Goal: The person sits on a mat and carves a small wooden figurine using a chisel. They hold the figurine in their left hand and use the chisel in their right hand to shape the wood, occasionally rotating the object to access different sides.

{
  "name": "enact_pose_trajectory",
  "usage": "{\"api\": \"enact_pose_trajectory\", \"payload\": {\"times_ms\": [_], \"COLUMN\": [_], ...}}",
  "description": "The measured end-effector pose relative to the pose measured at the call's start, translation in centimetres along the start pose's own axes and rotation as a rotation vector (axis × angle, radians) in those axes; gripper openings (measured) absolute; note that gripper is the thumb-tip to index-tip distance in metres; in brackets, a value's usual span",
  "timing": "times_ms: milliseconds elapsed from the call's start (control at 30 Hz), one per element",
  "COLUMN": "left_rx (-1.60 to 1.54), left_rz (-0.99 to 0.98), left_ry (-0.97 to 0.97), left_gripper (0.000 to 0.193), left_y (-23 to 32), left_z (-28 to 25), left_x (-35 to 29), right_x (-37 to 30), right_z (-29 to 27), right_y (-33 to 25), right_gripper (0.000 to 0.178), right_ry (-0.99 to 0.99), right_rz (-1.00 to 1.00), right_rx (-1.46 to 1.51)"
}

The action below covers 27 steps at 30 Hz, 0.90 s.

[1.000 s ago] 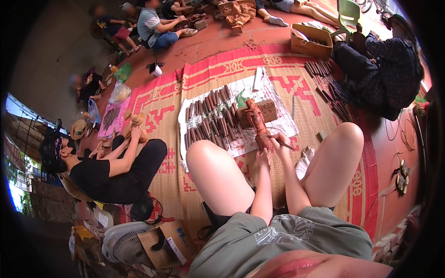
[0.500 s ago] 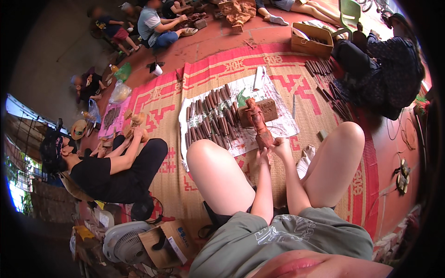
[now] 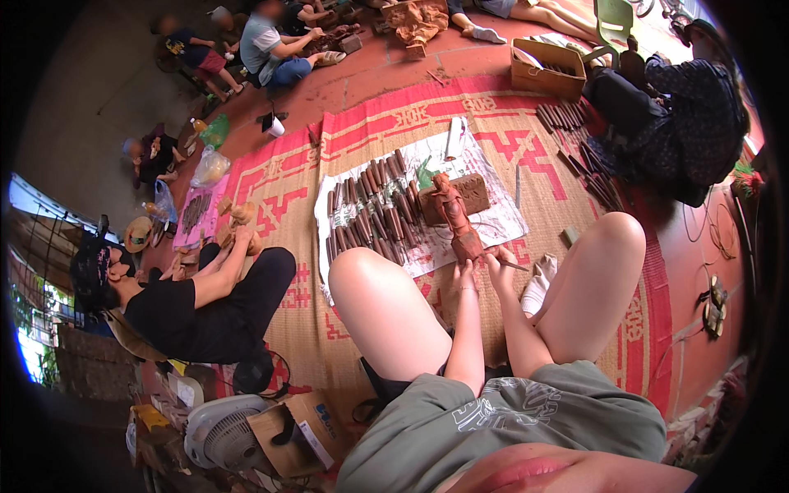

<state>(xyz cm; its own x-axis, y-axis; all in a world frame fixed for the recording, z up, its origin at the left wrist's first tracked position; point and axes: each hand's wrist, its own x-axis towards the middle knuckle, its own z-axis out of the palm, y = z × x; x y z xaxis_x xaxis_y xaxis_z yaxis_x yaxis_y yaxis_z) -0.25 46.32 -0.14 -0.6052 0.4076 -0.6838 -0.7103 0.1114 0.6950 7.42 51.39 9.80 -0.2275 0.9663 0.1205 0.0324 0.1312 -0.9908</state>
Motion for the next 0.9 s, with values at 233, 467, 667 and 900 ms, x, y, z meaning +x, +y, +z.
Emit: {"api": "enact_pose_trajectory", "payload": {"times_ms": [233, 467, 667, 900], "left_rx": [-0.043, -0.094, -0.064, -0.042], "left_rz": [-0.041, -0.045, 0.002, -0.004], "left_ry": [0.027, 0.039, 0.035, 0.016], "left_gripper": [0.056, 0.050, 0.048, 0.051], "left_y": [0.9, 1.5, 1.2, 0.8], "left_z": [0.1, 1.4, 1.0, 1.1], "left_x": [-1.5, -2.5, -2.2, -2.0], "right_x": [1.2, 2.5, 2.5, 1.9], "right_z": [-0.3, 0.6, -0.2, -0.4], "right_y": [-1.2, -0.7, -0.4, -0.8], "right_gripper": [0.010, 0.011, 0.007, 0.014], "right_ry": [-0.173, -0.115, -0.252, -0.201], "right_rz": [0.202, -0.062, 0.077, 0.101], "right_rx": [-0.149, -0.126, -0.188, -0.326]}}
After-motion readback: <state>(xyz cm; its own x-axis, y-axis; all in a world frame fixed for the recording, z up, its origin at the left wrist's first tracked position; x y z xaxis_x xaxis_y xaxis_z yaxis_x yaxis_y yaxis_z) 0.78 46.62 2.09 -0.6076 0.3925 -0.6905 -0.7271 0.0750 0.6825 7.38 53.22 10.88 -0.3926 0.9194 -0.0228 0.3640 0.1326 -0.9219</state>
